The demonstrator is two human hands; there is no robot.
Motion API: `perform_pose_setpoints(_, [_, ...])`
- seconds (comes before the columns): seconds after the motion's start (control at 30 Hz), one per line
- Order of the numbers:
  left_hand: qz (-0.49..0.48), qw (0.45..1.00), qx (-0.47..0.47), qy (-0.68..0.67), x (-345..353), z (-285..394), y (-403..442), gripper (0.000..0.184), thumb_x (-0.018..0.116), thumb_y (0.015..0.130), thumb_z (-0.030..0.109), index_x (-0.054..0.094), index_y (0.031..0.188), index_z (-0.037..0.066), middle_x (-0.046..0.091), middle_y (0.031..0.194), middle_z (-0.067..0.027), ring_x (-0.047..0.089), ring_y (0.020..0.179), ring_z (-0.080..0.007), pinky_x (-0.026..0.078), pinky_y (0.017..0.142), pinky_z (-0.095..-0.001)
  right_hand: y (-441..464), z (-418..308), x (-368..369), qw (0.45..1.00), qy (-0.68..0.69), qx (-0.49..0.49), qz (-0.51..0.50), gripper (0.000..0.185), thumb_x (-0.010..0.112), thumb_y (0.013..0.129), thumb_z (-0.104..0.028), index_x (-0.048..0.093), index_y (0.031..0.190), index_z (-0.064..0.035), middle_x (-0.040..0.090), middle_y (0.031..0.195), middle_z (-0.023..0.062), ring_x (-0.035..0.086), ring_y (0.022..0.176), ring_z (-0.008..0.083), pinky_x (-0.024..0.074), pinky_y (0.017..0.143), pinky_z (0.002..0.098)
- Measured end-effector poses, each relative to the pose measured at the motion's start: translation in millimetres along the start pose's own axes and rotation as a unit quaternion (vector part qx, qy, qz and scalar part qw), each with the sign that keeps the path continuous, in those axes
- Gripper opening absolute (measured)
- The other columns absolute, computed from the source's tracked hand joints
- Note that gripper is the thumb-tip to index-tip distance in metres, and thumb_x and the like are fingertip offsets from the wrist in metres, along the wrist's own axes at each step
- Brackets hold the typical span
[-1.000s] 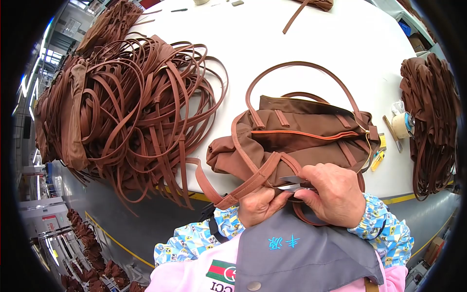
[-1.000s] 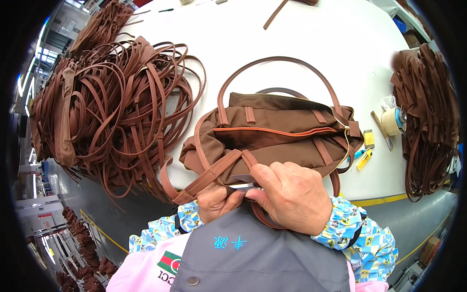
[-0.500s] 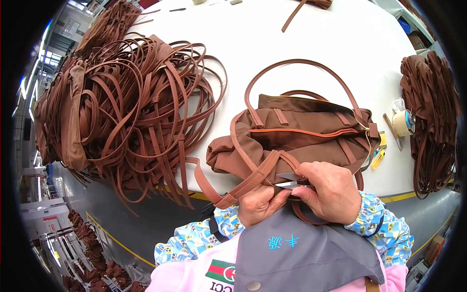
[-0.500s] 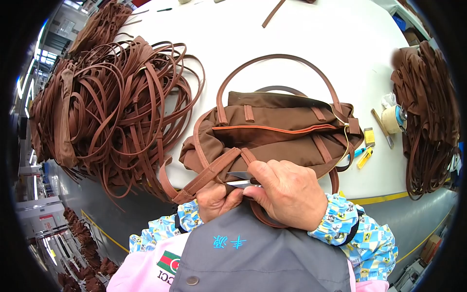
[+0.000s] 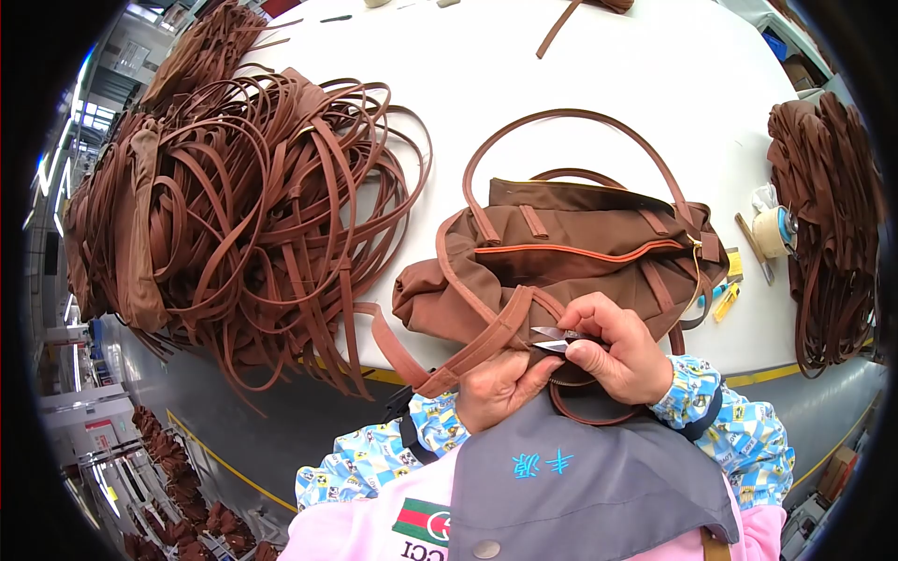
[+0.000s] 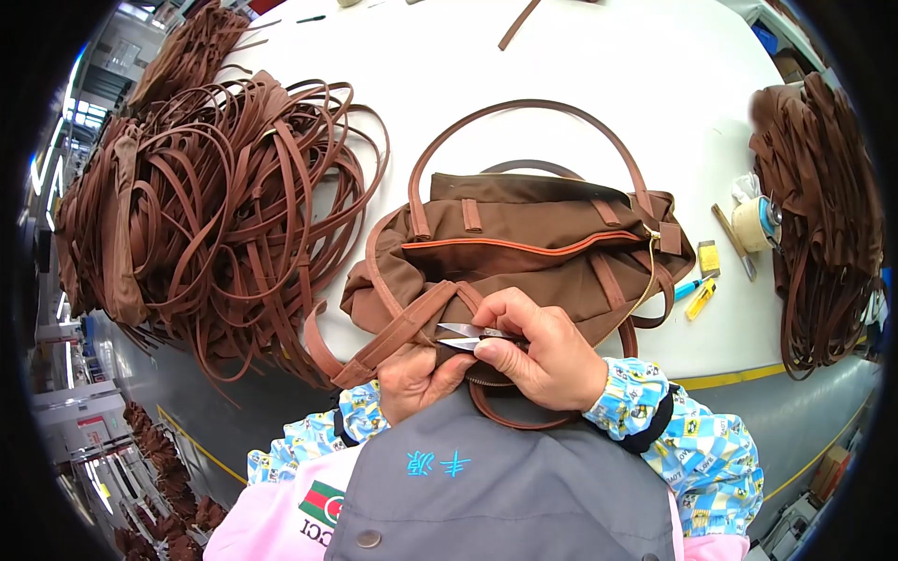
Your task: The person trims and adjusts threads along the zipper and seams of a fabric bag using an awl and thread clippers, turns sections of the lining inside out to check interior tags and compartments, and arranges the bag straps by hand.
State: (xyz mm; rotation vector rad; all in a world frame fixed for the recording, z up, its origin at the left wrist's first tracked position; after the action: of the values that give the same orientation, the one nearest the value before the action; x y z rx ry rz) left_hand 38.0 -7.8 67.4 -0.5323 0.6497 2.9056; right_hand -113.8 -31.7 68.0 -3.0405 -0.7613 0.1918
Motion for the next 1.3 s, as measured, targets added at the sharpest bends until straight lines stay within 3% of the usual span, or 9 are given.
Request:
perform_pose_setpoints(0.17, [0.011,1.0,-0.027,0.002,0.9,4.6,0.4,0.019,0.067,0.078,0.013,0.058,0.066,0.001,0.05,0.057,-0.0097,0.046,0.046,-0.0203,0.036,0.044,-0.0316,1.3,10.8,4.8,0.986,0.162,0.027,0.006,0.024,0.06,0.083,-0.018,0.048,0.096,-0.0021,0.056,0.067,0.0091,0.055,0.055,0.0214,0.0428,0.051,0.0271])
perform_pose_setpoints(0.43, [-0.02,0.996,-0.081,0.024,-0.3,-4.8,-9.0,0.017,0.069,0.076,0.014,0.066,0.083,-0.002,0.06,0.063,-0.0087,0.055,0.053,-0.0144,0.041,0.051,-0.0264,3.9,-21.1,-6.2,0.911,-0.276,-0.286,0.112,0.023,0.067,0.076,-0.022,0.053,0.085,-0.0056,0.055,0.064,0.006,0.052,0.051,0.0211,0.0417,0.046,0.0298])
perform_pose_setpoints(0.53, [-0.035,0.996,-0.073,0.022,1.6,-5.6,-7.2,0.019,0.068,0.077,0.013,0.066,0.088,-0.002,0.062,0.065,-0.0092,0.057,0.056,-0.0137,0.043,0.053,-0.0254,6.2,-11.8,-5.2,0.953,-0.166,-0.229,0.108,0.026,0.068,0.076,-0.019,0.051,0.089,-0.0048,0.053,0.063,0.0048,0.051,0.049,0.0168,0.0391,0.045,0.0275])
perform_pose_setpoints(0.63, [-0.019,0.999,-0.037,-0.026,1.9,-2.3,-2.2,0.026,0.066,0.079,0.015,0.056,0.06,0.001,0.048,0.053,-0.0102,0.044,0.043,-0.0193,0.036,0.042,-0.0322,8.5,0.4,-5.9,0.992,0.032,-0.096,0.073,0.029,0.068,0.077,-0.016,0.046,0.093,-0.0036,0.051,0.062,0.0029,0.047,0.049,0.0102,0.0354,0.045,0.0239])
perform_pose_setpoints(0.83, [0.009,0.993,-0.094,-0.075,6.5,-7.4,-4.4,0.025,0.067,0.079,0.015,0.057,0.061,0.001,0.047,0.052,-0.0072,0.044,0.045,-0.0153,0.035,0.044,-0.0313,8.5,2.0,-16.0,0.996,0.092,0.001,-0.017,0.027,0.066,0.078,-0.013,0.045,0.094,-0.0049,0.053,0.065,0.0028,0.044,0.052,0.0071,0.0342,0.046,0.0218])
perform_pose_setpoints(0.9, [-0.01,0.994,-0.103,-0.024,-3.0,-9.2,-2.7,0.031,0.069,0.077,0.015,0.051,0.057,0.001,0.042,0.049,-0.004,0.038,0.045,-0.0116,0.03,0.042,-0.0297,-6.5,-31.6,-36.5,0.962,-0.238,-0.117,0.064,0.024,0.066,0.077,-0.013,0.05,0.092,-0.0045,0.056,0.069,0.0035,0.048,0.054,0.0072,0.037,0.046,0.0223])
perform_pose_setpoints(1.03, [0.03,0.977,-0.199,-0.066,-11.6,-20.6,-5.1,0.037,0.068,0.077,0.01,0.041,0.052,0.003,0.035,0.049,0.0003,0.03,0.048,-0.0065,0.025,0.042,-0.0267,-88.8,-11.7,-108.9,0.853,-0.081,-0.152,0.493,0.021,0.051,0.086,-0.009,0.042,0.104,-0.0015,0.046,0.078,0.0021,0.041,0.062,0.0065,0.0365,0.058,0.0177])
perform_pose_setpoints(1.2, [0.038,0.916,-0.308,-0.254,-6.6,-36.3,-3.0,0.019,0.056,0.087,0.012,0.054,0.071,0.002,0.054,0.073,0.0038,0.043,0.066,-0.0039,0.038,0.062,-0.0206,-180.6,139.4,-151.1,0.763,-0.079,0.133,0.627,0.011,0.052,0.089,-0.016,0.048,0.093,-0.0061,0.045,0.067,-0.0024,0.04,0.058,0.0049,0.0349,0.051,0.0206])
perform_pose_setpoints(1.3, [0.059,0.866,-0.364,-0.339,-0.6,-31.3,3.9,0.017,0.054,0.088,0.015,0.059,0.089,-0.002,0.061,0.087,-0.0048,0.055,0.078,-0.01,0.044,0.076,-0.0247,-182.9,174.0,-125.1,0.768,-0.229,0.314,0.508,0.019,0.059,0.079,-0.023,0.054,0.089,-0.0077,0.057,0.065,0.0097,0.056,0.058,0.025,0.0444,0.055,0.0369])
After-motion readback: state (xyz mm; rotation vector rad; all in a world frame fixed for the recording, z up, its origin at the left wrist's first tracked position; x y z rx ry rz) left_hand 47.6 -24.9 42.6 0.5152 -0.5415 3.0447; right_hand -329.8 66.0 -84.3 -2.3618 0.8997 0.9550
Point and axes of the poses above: each hand's wrist, its own y-axis towards the middle knuckle, its own x-axis out of the palm, z = x × y, the point moved 4 cm from there along y, towards the middle knuckle
